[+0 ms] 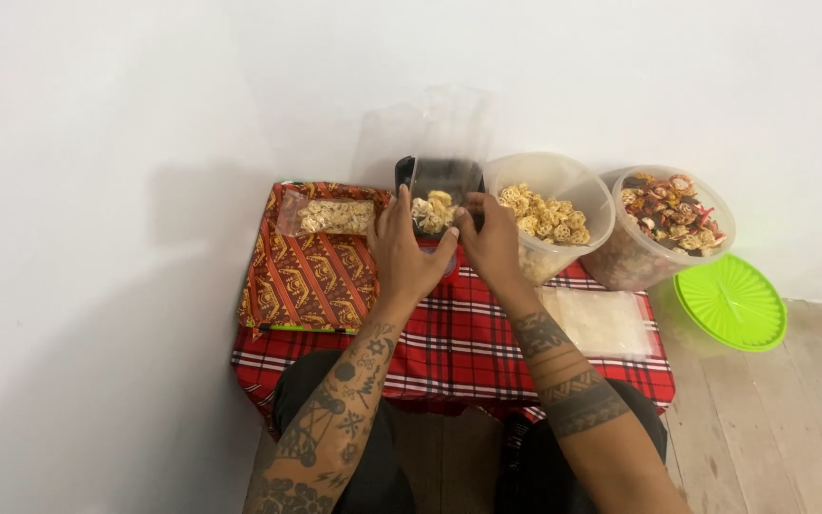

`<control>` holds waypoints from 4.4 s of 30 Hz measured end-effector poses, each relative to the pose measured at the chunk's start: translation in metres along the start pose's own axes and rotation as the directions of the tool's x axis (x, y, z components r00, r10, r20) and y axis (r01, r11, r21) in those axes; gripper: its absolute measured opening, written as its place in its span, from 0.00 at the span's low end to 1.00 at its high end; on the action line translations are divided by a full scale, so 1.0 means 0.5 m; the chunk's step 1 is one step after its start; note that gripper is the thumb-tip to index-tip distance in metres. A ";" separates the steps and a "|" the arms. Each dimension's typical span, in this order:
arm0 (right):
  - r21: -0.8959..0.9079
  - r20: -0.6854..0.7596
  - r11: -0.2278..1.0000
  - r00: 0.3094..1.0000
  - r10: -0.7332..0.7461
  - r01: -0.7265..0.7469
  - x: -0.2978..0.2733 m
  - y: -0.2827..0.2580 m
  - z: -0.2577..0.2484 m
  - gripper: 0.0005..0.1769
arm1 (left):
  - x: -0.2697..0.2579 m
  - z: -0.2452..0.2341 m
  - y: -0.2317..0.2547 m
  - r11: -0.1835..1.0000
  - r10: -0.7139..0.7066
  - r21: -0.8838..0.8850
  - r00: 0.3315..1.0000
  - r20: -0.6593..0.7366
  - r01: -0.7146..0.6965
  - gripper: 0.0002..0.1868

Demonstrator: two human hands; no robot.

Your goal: Packing small snack items like puffed rice or popcorn into small plastic bags using hands and a spoon, then weighing them on a scale.

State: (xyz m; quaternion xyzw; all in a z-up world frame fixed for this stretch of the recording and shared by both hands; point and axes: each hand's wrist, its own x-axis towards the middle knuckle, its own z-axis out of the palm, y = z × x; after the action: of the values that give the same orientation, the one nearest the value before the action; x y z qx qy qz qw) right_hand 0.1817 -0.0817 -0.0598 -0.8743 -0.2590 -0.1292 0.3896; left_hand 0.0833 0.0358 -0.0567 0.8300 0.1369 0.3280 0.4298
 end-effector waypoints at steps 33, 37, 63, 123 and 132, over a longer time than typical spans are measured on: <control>-0.522 0.475 0.755 0.601 0.643 -0.396 -0.305 0.248 -0.304 0.31 | -0.205 -0.258 0.074 0.767 -0.557 0.615 0.662 0.501 0.180 0.37; -0.511 0.508 0.774 0.596 0.622 -0.374 -0.299 0.194 -0.321 0.29 | -0.222 -0.258 0.095 0.711 -0.606 0.670 0.671 0.428 0.215 0.37; -0.507 0.614 0.855 0.650 0.448 -0.111 -0.327 0.048 -0.279 0.27 | -0.327 -0.157 0.145 0.847 -0.323 0.532 0.814 0.483 0.020 0.29; -0.703 0.240 0.563 0.601 0.762 -0.434 -0.381 0.308 -0.426 0.22 | -0.401 -0.299 -0.045 0.430 -0.346 0.831 0.914 -0.210 0.354 0.34; -0.730 0.130 0.491 0.609 0.782 -0.475 -0.398 0.344 -0.406 0.22 | -0.371 -0.294 -0.090 0.368 -0.309 0.860 0.919 -0.244 0.352 0.33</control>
State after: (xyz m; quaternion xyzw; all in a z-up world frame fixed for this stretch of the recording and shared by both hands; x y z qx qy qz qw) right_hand 0.1063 -0.4003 -0.1159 -0.9855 0.0681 0.1538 0.0210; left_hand -0.1503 0.0596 -0.1110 0.8780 0.4602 0.1304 -0.0178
